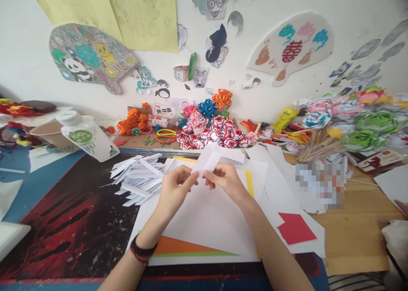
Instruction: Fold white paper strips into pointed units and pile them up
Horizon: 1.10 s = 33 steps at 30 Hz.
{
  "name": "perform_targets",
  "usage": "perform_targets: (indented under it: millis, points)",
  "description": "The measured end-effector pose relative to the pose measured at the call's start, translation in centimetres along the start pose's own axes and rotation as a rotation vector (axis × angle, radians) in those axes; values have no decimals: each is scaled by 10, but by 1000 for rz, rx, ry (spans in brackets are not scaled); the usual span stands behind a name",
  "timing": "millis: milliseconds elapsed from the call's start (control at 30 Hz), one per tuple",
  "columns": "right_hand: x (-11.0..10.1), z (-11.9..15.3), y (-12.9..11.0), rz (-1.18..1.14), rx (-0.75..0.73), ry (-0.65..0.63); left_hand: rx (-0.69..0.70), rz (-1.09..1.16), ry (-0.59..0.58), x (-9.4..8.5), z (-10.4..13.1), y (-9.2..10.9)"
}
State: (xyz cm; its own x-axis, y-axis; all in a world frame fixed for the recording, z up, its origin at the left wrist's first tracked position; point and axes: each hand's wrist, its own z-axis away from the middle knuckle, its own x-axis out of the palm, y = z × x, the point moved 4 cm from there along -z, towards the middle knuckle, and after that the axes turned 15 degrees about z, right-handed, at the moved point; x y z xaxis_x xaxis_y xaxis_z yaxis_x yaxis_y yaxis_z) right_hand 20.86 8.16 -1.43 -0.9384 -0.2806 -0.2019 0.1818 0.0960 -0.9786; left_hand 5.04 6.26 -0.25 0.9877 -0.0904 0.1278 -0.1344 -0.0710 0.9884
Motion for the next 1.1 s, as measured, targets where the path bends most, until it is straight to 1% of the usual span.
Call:
perform_targets:
  millis: [67,100,167,200,267,333,367,467,533,700,800,933,1033,1100]
  points:
    - [0,0,-3,-2,-23,21,-20,33,18,0,0,0]
    - [0,-1,-4,4,-32,36,-26,31,9,1,0,-1]
    - [-1,-1,-4,17,-33,67,-3,-50,-33,4,1,0]
    - [-3,-2,-4,23,-29,82,38,-127,-42,4,1,0]
    - [-5,-2,-2,32,-19,99,182,-323,-10,3,2,3]
    - [-7,-3,0,46,-11,89,366,-532,25,2,4,6]
    - [-8,-3,1,55,-8,77,458,-635,11,2,5,6]
    - [-9,-4,4,83,-11,42,681,-891,-123,2,9,6]
    - [-9,-4,4,110,-22,46,753,-973,-198,0,9,6]
    - [-10,-3,2,196,-48,60,798,-1010,-280,-6,9,10]
    - [-11,-3,1,174,-59,65,829,-1010,-285,-6,9,13]
    - [-8,-2,1,123,-58,64,804,-965,-210,-4,7,14]
    - [-4,-2,0,79,-55,76,740,-815,-101,-3,5,16]
    - [-2,-1,-1,48,-55,95,648,-677,-11,-3,4,17]
